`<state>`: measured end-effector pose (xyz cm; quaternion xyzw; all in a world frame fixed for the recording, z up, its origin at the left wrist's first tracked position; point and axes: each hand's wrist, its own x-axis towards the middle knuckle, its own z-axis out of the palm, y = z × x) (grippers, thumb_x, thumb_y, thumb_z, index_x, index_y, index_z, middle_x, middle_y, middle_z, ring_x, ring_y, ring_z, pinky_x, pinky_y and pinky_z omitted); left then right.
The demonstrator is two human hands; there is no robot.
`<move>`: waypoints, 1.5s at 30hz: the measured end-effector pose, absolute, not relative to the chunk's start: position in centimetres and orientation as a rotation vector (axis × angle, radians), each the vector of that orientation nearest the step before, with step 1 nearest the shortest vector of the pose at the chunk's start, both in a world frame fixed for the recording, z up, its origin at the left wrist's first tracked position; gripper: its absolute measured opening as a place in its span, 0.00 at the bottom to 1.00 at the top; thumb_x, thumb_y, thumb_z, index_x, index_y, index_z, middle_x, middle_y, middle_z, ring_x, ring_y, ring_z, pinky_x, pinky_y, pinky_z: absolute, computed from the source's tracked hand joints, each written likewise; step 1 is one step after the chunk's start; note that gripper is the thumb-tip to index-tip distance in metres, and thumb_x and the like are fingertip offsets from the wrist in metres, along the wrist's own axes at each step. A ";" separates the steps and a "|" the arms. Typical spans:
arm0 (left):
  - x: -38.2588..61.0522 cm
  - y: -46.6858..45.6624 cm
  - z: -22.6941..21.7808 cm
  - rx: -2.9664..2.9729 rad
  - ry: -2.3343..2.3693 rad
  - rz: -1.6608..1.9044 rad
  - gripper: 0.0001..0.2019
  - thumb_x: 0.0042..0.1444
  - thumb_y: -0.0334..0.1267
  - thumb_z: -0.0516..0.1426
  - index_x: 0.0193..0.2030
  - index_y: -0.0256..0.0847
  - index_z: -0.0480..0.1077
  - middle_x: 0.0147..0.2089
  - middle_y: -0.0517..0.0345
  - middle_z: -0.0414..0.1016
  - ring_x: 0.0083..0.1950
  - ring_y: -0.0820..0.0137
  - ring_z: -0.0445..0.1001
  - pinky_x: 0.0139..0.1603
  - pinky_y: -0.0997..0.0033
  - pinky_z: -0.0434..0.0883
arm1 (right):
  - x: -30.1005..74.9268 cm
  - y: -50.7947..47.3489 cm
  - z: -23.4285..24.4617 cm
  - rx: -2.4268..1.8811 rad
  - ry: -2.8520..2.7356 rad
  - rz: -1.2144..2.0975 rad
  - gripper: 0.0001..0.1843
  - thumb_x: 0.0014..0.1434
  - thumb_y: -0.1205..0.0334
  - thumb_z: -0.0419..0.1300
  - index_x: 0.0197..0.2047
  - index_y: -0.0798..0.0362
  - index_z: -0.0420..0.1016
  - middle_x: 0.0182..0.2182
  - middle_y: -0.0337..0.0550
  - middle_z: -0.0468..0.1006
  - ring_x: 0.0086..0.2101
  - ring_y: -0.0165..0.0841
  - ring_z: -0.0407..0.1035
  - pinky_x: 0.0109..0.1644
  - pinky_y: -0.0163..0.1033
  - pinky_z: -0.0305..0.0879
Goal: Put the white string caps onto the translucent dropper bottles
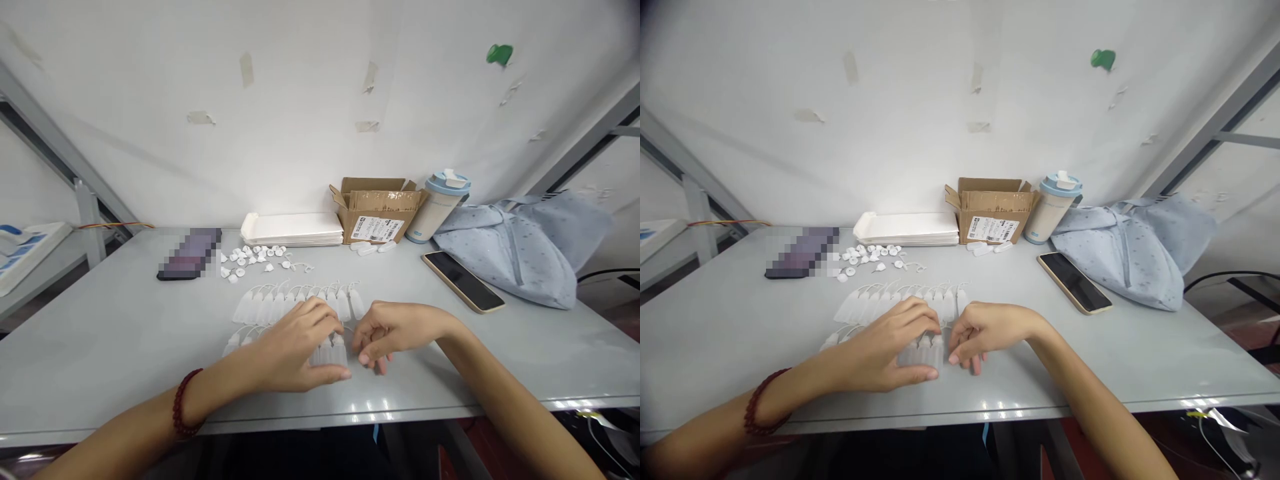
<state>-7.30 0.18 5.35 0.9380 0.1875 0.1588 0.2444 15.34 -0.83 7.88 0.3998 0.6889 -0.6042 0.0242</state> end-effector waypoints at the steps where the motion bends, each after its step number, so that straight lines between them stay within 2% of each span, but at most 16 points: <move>1: -7.4 0.5 5.4 2.539 0.547 0.462 0.16 0.57 0.48 0.57 0.46 0.38 0.67 0.45 0.50 0.70 0.50 0.61 0.64 0.49 0.62 0.67 | 15.5 -0.8 8.0 1.235 2.142 -1.886 0.14 0.56 0.55 0.61 0.33 0.60 0.75 0.25 0.41 0.76 0.25 0.27 0.73 0.29 0.31 0.66; 4: -7.9 2.1 5.5 2.490 0.749 0.583 0.10 0.62 0.42 0.51 0.44 0.40 0.67 0.45 0.51 0.71 0.51 0.62 0.64 0.49 0.60 0.67 | 16.0 -0.5 8.2 1.275 2.207 -1.940 0.17 0.56 0.52 0.60 0.28 0.59 0.72 0.24 0.42 0.76 0.24 0.27 0.72 0.28 0.31 0.65; 6: -8.6 3.7 5.6 2.471 0.945 0.648 0.09 0.62 0.39 0.48 0.41 0.39 0.68 0.45 0.51 0.72 0.51 0.61 0.65 0.50 0.57 0.67 | 16.3 0.1 8.1 1.382 2.310 -1.947 0.17 0.57 0.51 0.59 0.28 0.58 0.71 0.24 0.42 0.76 0.22 0.27 0.71 0.26 0.31 0.64; 8: -9.5 5.4 5.5 2.439 1.118 0.654 0.10 0.61 0.37 0.48 0.42 0.40 0.67 0.47 0.50 0.72 0.53 0.59 0.64 0.48 0.56 0.69 | 16.9 1.0 7.6 1.607 2.504 -1.816 0.16 0.58 0.52 0.57 0.31 0.57 0.71 0.25 0.42 0.76 0.23 0.28 0.71 0.26 0.33 0.64; 10: -10.4 7.0 5.2 2.461 1.171 0.648 0.11 0.59 0.35 0.47 0.44 0.40 0.68 0.50 0.51 0.71 0.56 0.58 0.62 0.48 0.54 0.69 | 17.9 2.2 6.7 1.998 2.749 -1.347 0.14 0.61 0.55 0.52 0.33 0.56 0.70 0.27 0.44 0.76 0.27 0.32 0.72 0.29 0.35 0.66; 11: -10.8 7.7 5.0 2.511 1.158 0.638 0.12 0.58 0.32 0.47 0.44 0.40 0.68 0.51 0.51 0.72 0.57 0.57 0.61 0.52 0.52 0.67 | 18.5 2.8 6.0 2.194 2.818 -0.930 0.12 0.61 0.57 0.52 0.34 0.56 0.71 0.30 0.46 0.77 0.31 0.35 0.72 0.33 0.38 0.68; 13: -11.3 8.8 4.4 2.606 1.114 0.580 0.14 0.54 0.28 0.46 0.43 0.40 0.69 0.54 0.53 0.71 0.59 0.58 0.60 0.56 0.49 0.63 | 20.0 4.3 4.6 2.326 2.858 -0.142 0.11 0.60 0.63 0.51 0.40 0.56 0.72 0.40 0.54 0.75 0.40 0.42 0.71 0.43 0.46 0.68; 16: -11.5 9.8 3.3 2.709 1.068 0.515 0.18 0.52 0.25 0.46 0.43 0.40 0.71 0.56 0.54 0.70 0.60 0.57 0.59 0.58 0.49 0.62 | 22.2 6.1 2.6 2.144 2.774 0.302 0.18 0.58 0.70 0.49 0.51 0.58 0.69 0.49 0.57 0.71 0.50 0.45 0.66 0.54 0.50 0.63; 20: -11.4 10.4 2.5 2.761 1.058 0.474 0.21 0.52 0.24 0.46 0.47 0.40 0.72 0.56 0.54 0.71 0.60 0.56 0.60 0.58 0.49 0.62 | 23.7 7.3 1.0 2.194 2.679 0.366 0.25 0.57 0.74 0.46 0.58 0.63 0.62 0.58 0.62 0.64 0.57 0.49 0.59 0.58 0.53 0.59; 23: -11.4 10.5 2.4 2.764 1.063 0.465 0.21 0.52 0.24 0.46 0.50 0.39 0.71 0.56 0.53 0.71 0.59 0.56 0.59 0.58 0.49 0.61 | 23.6 7.6 0.3 2.208 2.600 0.346 0.28 0.57 0.75 0.44 0.61 0.62 0.59 0.61 0.60 0.60 0.59 0.48 0.56 0.56 0.54 0.61; 29: -11.5 10.5 2.3 2.756 1.034 0.506 0.23 0.55 0.25 0.46 0.55 0.43 0.69 0.57 0.55 0.71 0.58 0.58 0.60 0.57 0.50 0.61 | 23.5 7.7 -0.4 2.207 2.555 0.323 0.28 0.58 0.74 0.44 0.62 0.58 0.60 0.59 0.55 0.64 0.58 0.46 0.57 0.53 0.53 0.64; 34: -11.4 10.6 2.1 2.718 1.024 0.516 0.23 0.55 0.26 0.45 0.53 0.43 0.71 0.59 0.56 0.69 0.59 0.58 0.59 0.58 0.47 0.60 | 24.1 7.8 -0.6 2.266 2.517 0.364 0.26 0.58 0.72 0.46 0.60 0.58 0.62 0.61 0.56 0.62 0.59 0.52 0.54 0.53 0.60 0.62; 40: -11.3 10.5 2.3 2.690 1.041 0.496 0.23 0.55 0.25 0.45 0.54 0.43 0.70 0.58 0.56 0.70 0.59 0.58 0.60 0.59 0.49 0.60 | 24.6 8.2 -0.9 2.234 2.558 0.355 0.23 0.58 0.72 0.46 0.55 0.57 0.67 0.56 0.54 0.69 0.56 0.46 0.58 0.54 0.52 0.63; 45: -11.3 10.1 3.1 2.630 1.063 0.539 0.24 0.52 0.24 0.45 0.54 0.39 0.69 0.58 0.54 0.70 0.60 0.59 0.60 0.61 0.50 0.59 | 24.9 8.3 -0.4 2.179 2.586 0.345 0.22 0.56 0.75 0.47 0.53 0.62 0.69 0.52 0.56 0.72 0.53 0.43 0.62 0.57 0.46 0.59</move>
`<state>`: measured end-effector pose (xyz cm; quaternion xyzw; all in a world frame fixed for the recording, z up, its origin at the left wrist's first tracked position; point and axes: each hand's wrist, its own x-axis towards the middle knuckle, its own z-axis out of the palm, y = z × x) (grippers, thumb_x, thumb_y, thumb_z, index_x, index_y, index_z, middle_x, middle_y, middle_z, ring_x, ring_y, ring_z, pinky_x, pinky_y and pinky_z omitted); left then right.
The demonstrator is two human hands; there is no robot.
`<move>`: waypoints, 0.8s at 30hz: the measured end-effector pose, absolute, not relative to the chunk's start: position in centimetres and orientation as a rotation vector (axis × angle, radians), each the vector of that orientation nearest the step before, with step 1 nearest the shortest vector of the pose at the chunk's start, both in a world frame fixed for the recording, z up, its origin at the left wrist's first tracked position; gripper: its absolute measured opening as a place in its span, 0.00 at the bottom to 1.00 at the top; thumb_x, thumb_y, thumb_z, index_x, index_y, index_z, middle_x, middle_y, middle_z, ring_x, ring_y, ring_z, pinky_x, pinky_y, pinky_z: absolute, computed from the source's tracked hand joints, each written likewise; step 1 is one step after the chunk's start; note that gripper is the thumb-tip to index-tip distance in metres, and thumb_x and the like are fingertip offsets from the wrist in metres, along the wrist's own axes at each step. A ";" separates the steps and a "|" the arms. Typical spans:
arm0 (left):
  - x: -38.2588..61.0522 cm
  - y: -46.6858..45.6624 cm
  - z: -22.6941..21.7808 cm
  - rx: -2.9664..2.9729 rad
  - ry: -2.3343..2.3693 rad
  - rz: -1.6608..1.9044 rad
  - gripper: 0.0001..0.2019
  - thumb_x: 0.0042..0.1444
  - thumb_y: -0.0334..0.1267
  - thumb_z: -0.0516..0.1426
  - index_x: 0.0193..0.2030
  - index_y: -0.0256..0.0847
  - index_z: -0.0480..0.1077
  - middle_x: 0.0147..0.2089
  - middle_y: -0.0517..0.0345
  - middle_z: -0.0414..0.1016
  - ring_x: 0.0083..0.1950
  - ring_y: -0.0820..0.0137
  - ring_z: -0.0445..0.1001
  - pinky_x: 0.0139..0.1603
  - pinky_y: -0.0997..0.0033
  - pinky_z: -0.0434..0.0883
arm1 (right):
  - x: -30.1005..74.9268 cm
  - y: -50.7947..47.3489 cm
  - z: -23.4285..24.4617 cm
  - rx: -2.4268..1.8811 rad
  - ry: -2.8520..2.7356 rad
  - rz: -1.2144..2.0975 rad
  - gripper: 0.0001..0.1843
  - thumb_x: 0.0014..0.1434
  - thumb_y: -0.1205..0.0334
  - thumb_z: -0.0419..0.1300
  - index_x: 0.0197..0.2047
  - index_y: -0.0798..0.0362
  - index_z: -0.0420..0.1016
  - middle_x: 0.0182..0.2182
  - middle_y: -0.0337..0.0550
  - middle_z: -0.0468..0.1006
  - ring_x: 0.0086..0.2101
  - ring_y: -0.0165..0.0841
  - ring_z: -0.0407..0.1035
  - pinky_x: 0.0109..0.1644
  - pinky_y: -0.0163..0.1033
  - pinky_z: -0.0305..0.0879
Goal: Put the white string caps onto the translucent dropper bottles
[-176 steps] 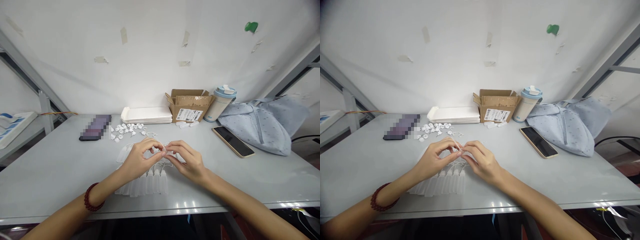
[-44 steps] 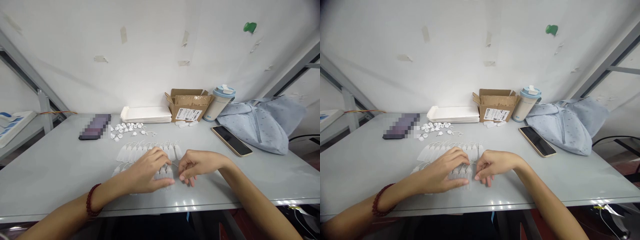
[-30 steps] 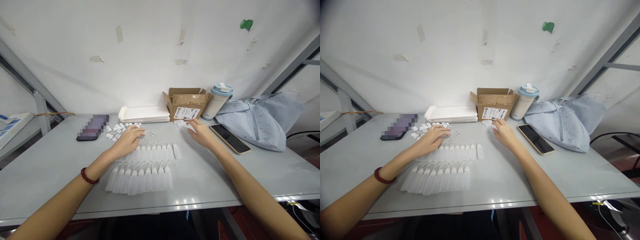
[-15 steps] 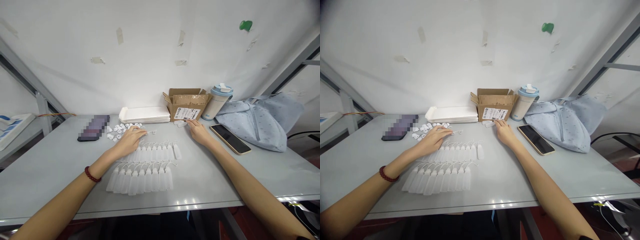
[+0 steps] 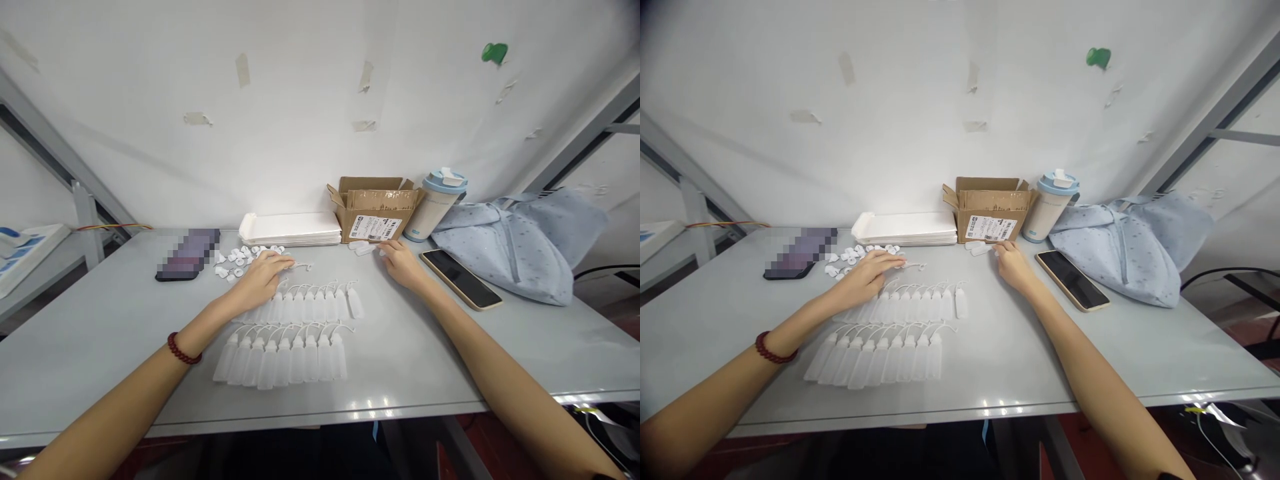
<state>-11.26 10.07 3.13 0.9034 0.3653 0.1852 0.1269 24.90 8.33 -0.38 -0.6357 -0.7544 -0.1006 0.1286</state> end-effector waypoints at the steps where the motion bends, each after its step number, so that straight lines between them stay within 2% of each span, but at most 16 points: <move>1: -11.3 9.9 3.3 2.613 1.074 0.571 0.24 0.52 0.24 0.45 0.54 0.39 0.69 0.58 0.54 0.70 0.60 0.60 0.61 0.61 0.51 0.59 | 25.0 8.3 -0.2 -1.853 -2.195 -0.294 0.23 0.55 0.76 0.47 0.53 0.62 0.69 0.52 0.56 0.72 0.52 0.43 0.63 0.57 0.46 0.59; 6: -11.1 9.0 4.2 2.512 1.201 0.805 0.22 0.53 0.26 0.44 0.52 0.36 0.70 0.56 0.50 0.71 0.60 0.61 0.63 0.60 0.53 0.63 | 25.4 7.9 0.0 -1.903 -2.208 -0.273 0.31 0.46 0.83 0.46 0.51 0.59 0.72 0.51 0.53 0.72 0.50 0.42 0.65 0.53 0.42 0.60; 9: -10.7 8.3 4.8 2.381 1.293 0.895 0.20 0.54 0.29 0.45 0.50 0.38 0.71 0.56 0.51 0.71 0.58 0.60 0.66 0.47 0.59 0.72 | 25.5 7.7 0.2 -1.932 -2.221 -0.247 0.32 0.43 0.85 0.46 0.49 0.59 0.73 0.47 0.52 0.74 0.48 0.41 0.67 0.51 0.40 0.60; 12: -10.5 8.0 4.9 2.298 1.324 0.949 0.19 0.56 0.32 0.46 0.49 0.39 0.72 0.55 0.51 0.72 0.56 0.59 0.69 0.35 0.67 0.73 | 25.4 7.5 0.5 -1.962 -2.200 -0.237 0.30 0.43 0.85 0.47 0.47 0.60 0.74 0.45 0.54 0.75 0.45 0.41 0.68 0.48 0.39 0.61; 16: -10.4 8.0 4.7 2.315 1.311 0.907 0.18 0.56 0.34 0.48 0.48 0.37 0.73 0.54 0.49 0.72 0.51 0.61 0.72 0.36 0.67 0.73 | 25.0 7.2 1.1 -1.955 -2.149 -0.245 0.22 0.50 0.80 0.49 0.46 0.62 0.74 0.43 0.57 0.76 0.44 0.44 0.69 0.45 0.41 0.62; 21: -10.5 7.8 4.9 2.344 1.275 0.954 0.22 0.56 0.34 0.47 0.56 0.37 0.67 0.58 0.48 0.67 0.50 0.61 0.72 0.35 0.67 0.73 | 23.4 6.5 1.9 -1.834 -2.110 -0.238 0.14 0.56 0.70 0.54 0.46 0.61 0.73 0.43 0.56 0.75 0.44 0.45 0.68 0.46 0.43 0.64; 24: -10.9 8.3 4.6 2.400 1.302 0.912 0.21 0.53 0.31 0.47 0.53 0.37 0.69 0.56 0.49 0.70 0.53 0.60 0.70 0.43 0.62 0.73 | 22.1 5.9 2.3 -1.743 -2.105 -0.228 0.13 0.57 0.66 0.55 0.46 0.58 0.72 0.42 0.53 0.76 0.43 0.43 0.69 0.47 0.44 0.65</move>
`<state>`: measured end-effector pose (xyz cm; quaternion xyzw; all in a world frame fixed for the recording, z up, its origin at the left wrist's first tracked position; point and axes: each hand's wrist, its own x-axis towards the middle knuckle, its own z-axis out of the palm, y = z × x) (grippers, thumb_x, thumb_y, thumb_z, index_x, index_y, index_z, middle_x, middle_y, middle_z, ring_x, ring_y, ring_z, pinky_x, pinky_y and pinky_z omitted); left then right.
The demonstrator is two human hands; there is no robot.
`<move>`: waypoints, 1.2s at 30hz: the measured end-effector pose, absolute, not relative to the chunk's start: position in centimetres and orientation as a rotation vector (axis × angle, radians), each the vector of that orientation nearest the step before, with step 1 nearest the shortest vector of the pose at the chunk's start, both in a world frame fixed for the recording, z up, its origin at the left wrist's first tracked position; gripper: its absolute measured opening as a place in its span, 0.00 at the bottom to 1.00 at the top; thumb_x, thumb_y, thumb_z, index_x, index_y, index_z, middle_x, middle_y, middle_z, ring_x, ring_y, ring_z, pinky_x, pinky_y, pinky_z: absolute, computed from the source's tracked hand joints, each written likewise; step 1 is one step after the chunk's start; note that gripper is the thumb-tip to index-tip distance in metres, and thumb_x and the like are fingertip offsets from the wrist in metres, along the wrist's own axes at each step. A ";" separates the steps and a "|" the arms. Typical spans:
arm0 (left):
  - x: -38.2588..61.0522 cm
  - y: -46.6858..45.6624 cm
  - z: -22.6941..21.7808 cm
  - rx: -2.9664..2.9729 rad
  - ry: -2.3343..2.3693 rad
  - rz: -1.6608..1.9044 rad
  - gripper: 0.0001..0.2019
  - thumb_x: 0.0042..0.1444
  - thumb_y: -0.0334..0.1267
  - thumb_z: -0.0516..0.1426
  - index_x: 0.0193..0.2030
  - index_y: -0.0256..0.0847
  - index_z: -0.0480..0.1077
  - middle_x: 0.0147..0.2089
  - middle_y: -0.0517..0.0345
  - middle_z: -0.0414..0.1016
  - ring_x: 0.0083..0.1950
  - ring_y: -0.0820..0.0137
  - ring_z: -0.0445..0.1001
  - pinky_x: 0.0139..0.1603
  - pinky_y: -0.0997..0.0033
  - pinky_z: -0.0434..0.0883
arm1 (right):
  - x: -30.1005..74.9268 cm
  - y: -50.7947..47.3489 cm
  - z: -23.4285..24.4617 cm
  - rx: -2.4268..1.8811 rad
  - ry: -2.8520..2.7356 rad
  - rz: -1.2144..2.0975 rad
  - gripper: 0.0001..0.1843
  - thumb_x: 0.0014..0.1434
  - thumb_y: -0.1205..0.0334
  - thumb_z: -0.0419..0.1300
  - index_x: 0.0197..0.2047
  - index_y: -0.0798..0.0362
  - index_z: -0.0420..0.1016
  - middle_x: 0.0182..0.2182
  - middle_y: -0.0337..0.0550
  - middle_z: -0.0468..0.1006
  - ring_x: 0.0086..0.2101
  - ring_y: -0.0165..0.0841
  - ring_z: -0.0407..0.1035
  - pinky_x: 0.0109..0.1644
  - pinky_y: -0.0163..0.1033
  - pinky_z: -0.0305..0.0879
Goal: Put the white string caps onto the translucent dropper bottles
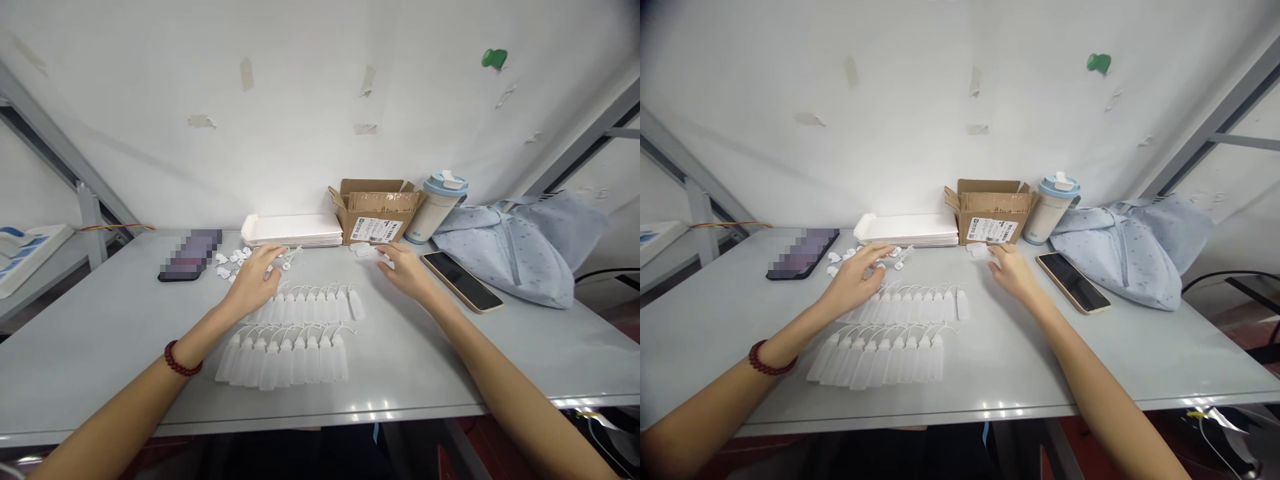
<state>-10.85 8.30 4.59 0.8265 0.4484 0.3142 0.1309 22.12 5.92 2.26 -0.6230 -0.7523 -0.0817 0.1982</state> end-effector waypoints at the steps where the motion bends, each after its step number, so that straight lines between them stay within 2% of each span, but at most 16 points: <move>1: -11.0 8.6 4.4 2.413 1.331 0.870 0.20 0.52 0.31 0.47 0.50 0.38 0.71 0.54 0.50 0.72 0.53 0.59 0.70 0.46 0.60 0.72 | 21.7 5.7 2.4 -1.700 -2.103 -0.224 0.13 0.57 0.65 0.55 0.46 0.57 0.72 0.41 0.52 0.76 0.43 0.42 0.69 0.46 0.44 0.65; 4: -11.5 9.2 4.2 2.405 1.410 0.820 0.18 0.51 0.30 0.47 0.45 0.38 0.74 0.50 0.51 0.75 0.50 0.60 0.72 0.48 0.58 0.71 | 20.5 4.9 2.7 -1.498 -2.080 -0.221 0.12 0.58 0.64 0.55 0.45 0.54 0.72 0.39 0.51 0.76 0.42 0.43 0.69 0.45 0.47 0.66; 9: -11.2 8.3 5.2 2.354 1.395 1.013 0.20 0.54 0.30 0.47 0.52 0.37 0.70 0.55 0.50 0.71 0.48 0.62 0.73 0.37 0.66 0.74 | 18.8 3.7 3.4 -1.338 -2.061 -0.202 0.11 0.59 0.63 0.54 0.45 0.54 0.71 0.37 0.51 0.75 0.40 0.43 0.69 0.43 0.48 0.66; 11: -10.7 7.4 5.6 2.369 1.348 1.054 0.21 0.56 0.30 0.47 0.55 0.37 0.68 0.56 0.50 0.69 0.49 0.62 0.72 0.35 0.67 0.74 | 17.9 3.1 3.9 -1.318 -2.036 -0.142 0.11 0.60 0.62 0.55 0.45 0.54 0.71 0.36 0.50 0.75 0.37 0.41 0.68 0.42 0.47 0.66; 17: -9.2 5.1 5.5 2.522 1.021 0.968 0.19 0.59 0.28 0.46 0.55 0.39 0.67 0.56 0.48 0.68 0.55 0.60 0.68 0.50 0.56 0.72 | 14.2 0.4 5.7 -1.259 -1.985 0.448 0.11 0.60 0.58 0.58 0.43 0.53 0.74 0.32 0.43 0.76 0.31 0.32 0.67 0.32 0.35 0.65; 21: -8.5 3.7 5.2 2.611 0.841 0.919 0.18 0.60 0.27 0.46 0.56 0.36 0.65 0.55 0.45 0.68 0.56 0.60 0.66 0.54 0.54 0.69 | 12.2 -0.8 5.9 -1.162 -1.994 0.727 0.12 0.59 0.57 0.59 0.44 0.54 0.75 0.36 0.43 0.78 0.31 0.30 0.67 0.37 0.37 0.66; 29: -8.1 2.7 5.4 2.638 0.713 0.952 0.18 0.61 0.26 0.47 0.57 0.35 0.63 0.53 0.46 0.68 0.55 0.64 0.66 0.59 0.56 0.66 | 12.1 -0.7 5.3 -1.183 -1.880 0.814 0.15 0.58 0.61 0.59 0.48 0.54 0.74 0.41 0.46 0.79 0.37 0.33 0.71 0.41 0.39 0.67; 36: -8.2 2.7 5.5 2.601 0.693 1.044 0.18 0.60 0.26 0.48 0.57 0.37 0.64 0.54 0.45 0.68 0.55 0.63 0.68 0.54 0.58 0.70 | 12.3 -0.4 5.0 -1.208 -1.859 0.760 0.14 0.60 0.61 0.56 0.49 0.52 0.73 0.39 0.44 0.78 0.36 0.33 0.70 0.39 0.38 0.66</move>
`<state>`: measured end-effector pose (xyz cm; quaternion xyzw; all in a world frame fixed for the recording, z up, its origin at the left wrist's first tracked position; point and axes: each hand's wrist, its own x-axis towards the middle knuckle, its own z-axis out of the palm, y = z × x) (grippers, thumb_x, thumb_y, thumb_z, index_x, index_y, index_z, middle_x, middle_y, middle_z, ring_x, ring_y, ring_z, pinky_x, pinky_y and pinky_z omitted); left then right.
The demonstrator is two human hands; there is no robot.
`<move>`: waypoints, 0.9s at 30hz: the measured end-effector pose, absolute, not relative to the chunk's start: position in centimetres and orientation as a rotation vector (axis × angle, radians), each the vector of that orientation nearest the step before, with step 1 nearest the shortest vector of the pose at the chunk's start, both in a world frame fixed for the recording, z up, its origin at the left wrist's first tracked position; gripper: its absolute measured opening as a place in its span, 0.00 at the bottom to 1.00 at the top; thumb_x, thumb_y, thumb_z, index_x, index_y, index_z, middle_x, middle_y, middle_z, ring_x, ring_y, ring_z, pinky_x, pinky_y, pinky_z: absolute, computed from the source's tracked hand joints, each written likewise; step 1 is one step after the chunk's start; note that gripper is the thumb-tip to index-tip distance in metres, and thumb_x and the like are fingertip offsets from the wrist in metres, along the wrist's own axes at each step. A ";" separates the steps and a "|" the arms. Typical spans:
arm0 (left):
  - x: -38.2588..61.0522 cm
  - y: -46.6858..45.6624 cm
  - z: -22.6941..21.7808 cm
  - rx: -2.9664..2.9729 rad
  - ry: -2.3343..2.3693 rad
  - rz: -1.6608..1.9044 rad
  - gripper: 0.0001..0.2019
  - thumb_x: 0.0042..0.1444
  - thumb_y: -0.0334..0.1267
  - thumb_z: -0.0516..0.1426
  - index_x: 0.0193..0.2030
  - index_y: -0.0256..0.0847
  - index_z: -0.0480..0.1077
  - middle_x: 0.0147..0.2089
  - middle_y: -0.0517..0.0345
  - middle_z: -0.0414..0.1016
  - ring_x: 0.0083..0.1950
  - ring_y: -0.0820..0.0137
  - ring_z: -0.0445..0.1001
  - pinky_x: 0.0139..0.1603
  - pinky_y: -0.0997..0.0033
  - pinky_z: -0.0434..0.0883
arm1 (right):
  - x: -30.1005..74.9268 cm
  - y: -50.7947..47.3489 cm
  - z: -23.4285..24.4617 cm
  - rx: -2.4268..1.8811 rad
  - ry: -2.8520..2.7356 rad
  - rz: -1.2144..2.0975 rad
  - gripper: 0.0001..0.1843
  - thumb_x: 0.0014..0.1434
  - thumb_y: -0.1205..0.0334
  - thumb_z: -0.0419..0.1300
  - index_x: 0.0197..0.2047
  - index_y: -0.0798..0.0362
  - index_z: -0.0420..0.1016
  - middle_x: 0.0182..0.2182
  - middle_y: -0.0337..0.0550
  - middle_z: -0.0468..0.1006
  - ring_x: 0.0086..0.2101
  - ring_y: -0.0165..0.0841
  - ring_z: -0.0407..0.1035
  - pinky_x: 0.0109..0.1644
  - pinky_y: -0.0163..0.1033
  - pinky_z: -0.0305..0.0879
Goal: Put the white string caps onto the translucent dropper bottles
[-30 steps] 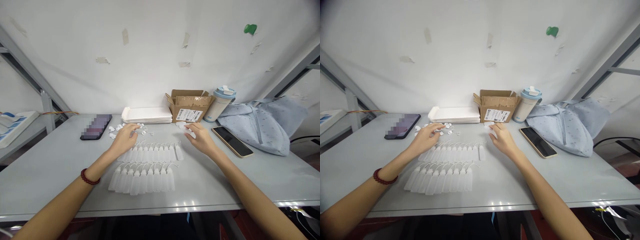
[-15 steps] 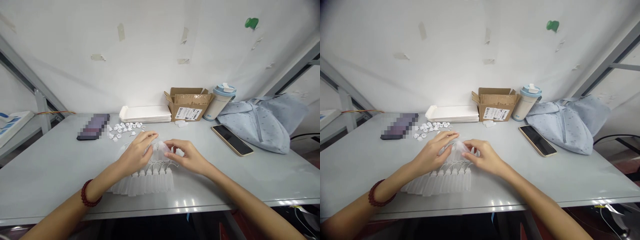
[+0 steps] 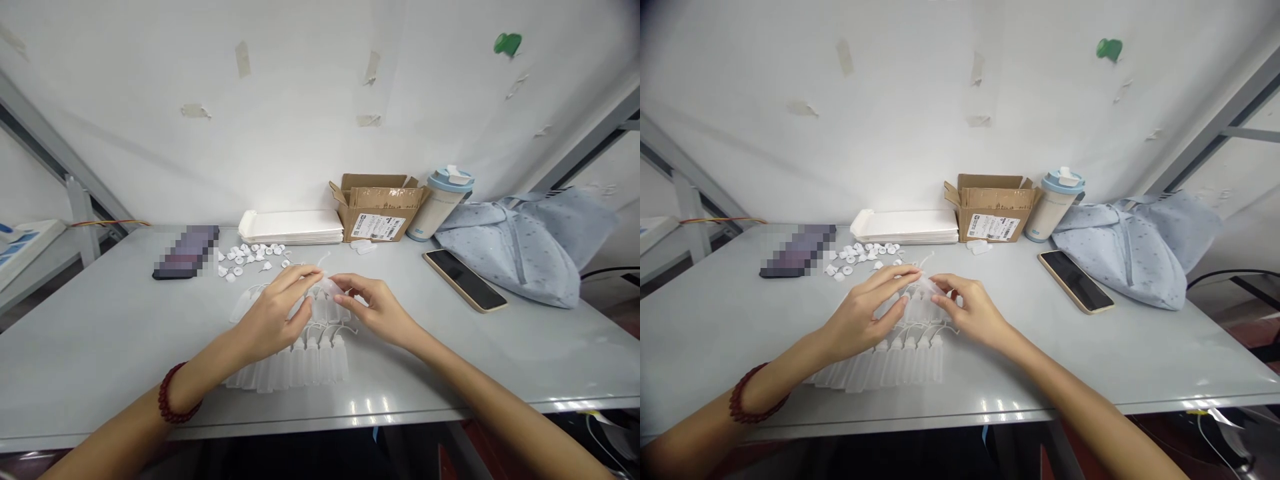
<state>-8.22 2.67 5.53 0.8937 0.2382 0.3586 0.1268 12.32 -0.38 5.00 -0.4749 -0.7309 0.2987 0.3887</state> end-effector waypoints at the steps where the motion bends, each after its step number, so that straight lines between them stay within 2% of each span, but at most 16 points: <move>1: -8.2 2.6 5.6 2.596 0.689 1.045 0.19 0.60 0.26 0.48 0.57 0.38 0.64 0.54 0.45 0.68 0.55 0.62 0.68 0.53 0.58 0.70 | 12.4 -0.3 4.9 -1.222 -1.849 0.755 0.14 0.60 0.61 0.56 0.49 0.52 0.72 0.38 0.44 0.78 0.36 0.33 0.70 0.39 0.39 0.66; 11: -8.2 2.4 5.5 2.592 0.635 1.056 0.21 0.59 0.25 0.49 0.59 0.36 0.63 0.57 0.45 0.68 0.58 0.62 0.67 0.56 0.59 0.70 | 12.1 -0.5 4.7 -1.199 -1.810 0.841 0.20 0.62 0.62 0.52 0.58 0.53 0.62 0.29 0.39 0.72 0.30 0.29 0.66 0.34 0.36 0.62; 15: -8.2 2.5 5.1 2.634 0.596 1.035 0.22 0.58 0.25 0.48 0.60 0.36 0.62 0.60 0.43 0.66 0.61 0.62 0.66 0.58 0.58 0.70 | 11.9 -0.6 4.6 -1.153 -1.795 0.919 0.24 0.62 0.63 0.52 0.61 0.54 0.58 0.29 0.38 0.72 0.29 0.29 0.66 0.34 0.36 0.64; 22: -8.0 2.5 5.0 2.675 0.538 1.044 0.23 0.58 0.24 0.48 0.60 0.37 0.62 0.62 0.44 0.65 0.63 0.62 0.64 0.60 0.56 0.68 | 11.8 -0.7 4.4 -1.135 -1.720 0.979 0.20 0.60 0.63 0.54 0.56 0.54 0.63 0.29 0.38 0.72 0.30 0.29 0.68 0.35 0.37 0.66; 27: -8.0 2.2 4.9 2.713 0.528 1.028 0.24 0.57 0.23 0.48 0.61 0.37 0.60 0.65 0.42 0.60 0.65 0.60 0.61 0.61 0.54 0.66 | 11.8 -0.7 4.5 -1.127 -1.654 0.985 0.19 0.60 0.62 0.55 0.55 0.53 0.64 0.29 0.39 0.74 0.31 0.31 0.70 0.37 0.39 0.68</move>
